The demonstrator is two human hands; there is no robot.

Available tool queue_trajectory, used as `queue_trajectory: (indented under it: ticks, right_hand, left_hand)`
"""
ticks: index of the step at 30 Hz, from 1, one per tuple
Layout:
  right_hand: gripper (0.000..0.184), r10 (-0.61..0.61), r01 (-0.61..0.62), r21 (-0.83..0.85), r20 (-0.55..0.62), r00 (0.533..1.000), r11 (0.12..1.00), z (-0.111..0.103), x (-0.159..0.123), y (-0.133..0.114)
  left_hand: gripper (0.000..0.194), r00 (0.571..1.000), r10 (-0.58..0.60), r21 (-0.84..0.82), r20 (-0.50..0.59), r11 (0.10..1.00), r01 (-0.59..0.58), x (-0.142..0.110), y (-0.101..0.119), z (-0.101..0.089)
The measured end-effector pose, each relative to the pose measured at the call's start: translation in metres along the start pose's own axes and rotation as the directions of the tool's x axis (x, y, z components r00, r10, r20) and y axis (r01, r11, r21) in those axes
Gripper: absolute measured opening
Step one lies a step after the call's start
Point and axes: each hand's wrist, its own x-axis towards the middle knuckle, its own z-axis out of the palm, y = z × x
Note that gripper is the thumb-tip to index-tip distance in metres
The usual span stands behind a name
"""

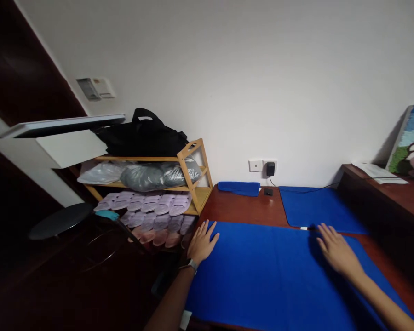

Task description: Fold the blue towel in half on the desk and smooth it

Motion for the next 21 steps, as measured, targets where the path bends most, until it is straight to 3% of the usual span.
queue_trajectory:
  ticks: [5,7,9,11,14,18,21]
  right_hand:
    - [0.072,-0.298,0.274,0.243,0.068,0.952,0.93,-0.026,0.019,-0.18]
    - [0.073,-0.354,0.302,0.291,0.145,0.924,0.908,-0.023,0.024,-0.227]
    - [0.074,-0.354,0.28,0.308,0.218,0.91,0.909,-0.015,0.026,-0.245]
    - [0.076,-0.344,0.264,0.31,0.242,0.907,0.914,-0.005,0.024,-0.238]
    - [0.078,-0.309,0.241,0.292,0.213,0.927,0.926,0.003,0.016,-0.19]
    - [0.077,-0.123,0.082,0.205,0.192,0.974,0.975,0.003,0.002,-0.086]
    - [0.077,0.061,-0.082,0.1,0.193,0.979,0.992,0.002,-0.005,-0.001]
  left_hand:
    - [0.06,1.0,-0.009,0.015,0.013,1.0,0.008,0.001,0.002,-0.003]
    - [0.061,1.0,-0.008,0.021,0.012,1.0,0.008,0.003,0.0,-0.001]
    - [0.061,1.0,-0.01,0.022,0.004,1.0,0.009,0.005,-0.002,0.002]
    - [0.062,1.0,-0.004,0.018,-0.008,1.0,0.004,0.006,-0.005,0.006]
    - [0.063,1.0,0.002,0.011,-0.02,1.0,-0.002,0.009,-0.008,0.01]
    - [0.063,1.0,-0.008,0.0,-0.028,1.0,0.008,0.012,-0.008,0.011]
    - [0.063,1.0,-0.021,0.007,-0.013,1.0,0.021,0.013,-0.006,0.01]
